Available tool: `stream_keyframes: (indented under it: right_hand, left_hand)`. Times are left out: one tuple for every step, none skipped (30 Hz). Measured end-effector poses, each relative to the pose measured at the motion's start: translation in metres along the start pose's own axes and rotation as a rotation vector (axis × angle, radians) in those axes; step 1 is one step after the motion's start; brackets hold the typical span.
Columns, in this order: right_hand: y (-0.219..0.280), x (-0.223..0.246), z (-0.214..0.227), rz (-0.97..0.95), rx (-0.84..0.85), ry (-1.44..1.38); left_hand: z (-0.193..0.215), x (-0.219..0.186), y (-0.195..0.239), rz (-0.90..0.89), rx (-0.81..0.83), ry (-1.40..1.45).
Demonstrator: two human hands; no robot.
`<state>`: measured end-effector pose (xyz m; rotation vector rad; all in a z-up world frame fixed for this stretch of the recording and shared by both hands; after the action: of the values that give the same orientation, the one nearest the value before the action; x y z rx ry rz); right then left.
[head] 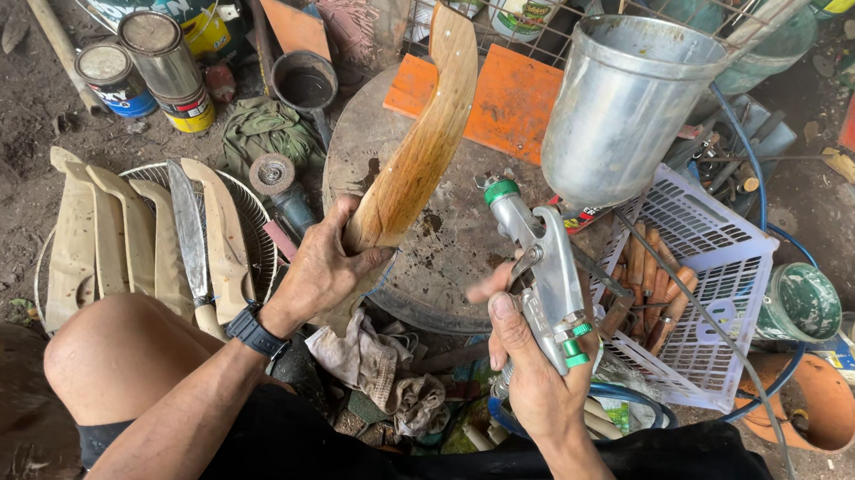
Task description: The person sits on the ground and uses a spray gun to apply a finish to wooden tool handles. They wipe a handle with a cloth, then spray it, and repeat the process on a second handle.
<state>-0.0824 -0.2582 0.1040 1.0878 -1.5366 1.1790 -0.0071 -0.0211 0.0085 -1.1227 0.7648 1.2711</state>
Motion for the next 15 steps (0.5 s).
stream_keyframes:
  right_hand:
    - [0.001, -0.004, 0.002, -0.034, -0.026, -0.013]
    - [0.002, -0.009, 0.004, -0.068, -0.051, -0.027]
    - [0.003, -0.014, 0.006, -0.102, -0.075, -0.040]
    - [0.004, -0.017, 0.007, -0.099, -0.059, -0.031]
    - [0.005, -0.019, 0.007, -0.095, -0.041, -0.022]
    - [0.005, -0.021, 0.008, -0.091, -0.024, -0.013]
    - [0.006, -0.023, 0.009, -0.096, -0.028, -0.006]
    - [0.008, -0.025, 0.009, -0.100, -0.031, 0.002]
    - [0.009, -0.026, 0.008, -0.105, -0.035, 0.009]
    - [0.010, -0.027, 0.008, -0.113, -0.030, 0.021]
    - [0.011, -0.028, 0.007, -0.122, -0.025, 0.034]
    - [0.012, -0.029, 0.006, -0.132, -0.021, 0.047]
    - [0.013, -0.029, 0.005, -0.136, -0.018, 0.060]
    - [0.013, -0.029, 0.005, -0.140, -0.016, 0.073]
    - [0.014, -0.029, 0.004, -0.144, -0.012, 0.085]
  left_hand:
    - [0.000, 0.000, -0.001, -0.013, -0.002, 0.001]
    - [0.000, -0.001, -0.001, -0.027, -0.004, 0.003]
    - [0.000, -0.001, -0.002, -0.033, -0.002, 0.021]
    - [0.000, -0.002, -0.002, -0.039, -0.001, 0.040]
    - [0.000, -0.002, -0.003, -0.046, 0.000, 0.058]
    - [0.001, -0.003, -0.004, -0.038, -0.002, 0.067]
    - [0.001, -0.003, -0.005, -0.029, -0.003, 0.075]
    - [0.002, -0.003, -0.006, -0.020, -0.004, 0.084]
    - [0.002, -0.004, -0.007, -0.011, -0.009, 0.088]
    - [0.003, -0.005, -0.008, -0.001, -0.013, 0.092]
    - [0.003, -0.005, -0.009, 0.011, -0.017, 0.097]
    - [0.003, -0.006, -0.010, 0.021, -0.020, 0.088]
    - [0.003, -0.007, -0.011, 0.030, -0.025, 0.080]
    - [0.004, -0.007, -0.012, 0.040, -0.029, 0.071]
    - [0.005, -0.007, -0.012, 0.057, -0.032, 0.065]
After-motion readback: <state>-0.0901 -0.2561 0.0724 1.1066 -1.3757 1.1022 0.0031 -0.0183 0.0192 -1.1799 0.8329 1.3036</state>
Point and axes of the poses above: each hand's wrist, its own y-axis away from the middle knuckle, its own z-axis out of the back of the hand, x = y × z, the point moved 4 cm from there along -y, towards the middle knuckle, and after that the axes turned 11 degrees about -x, right-handed, at the moved point
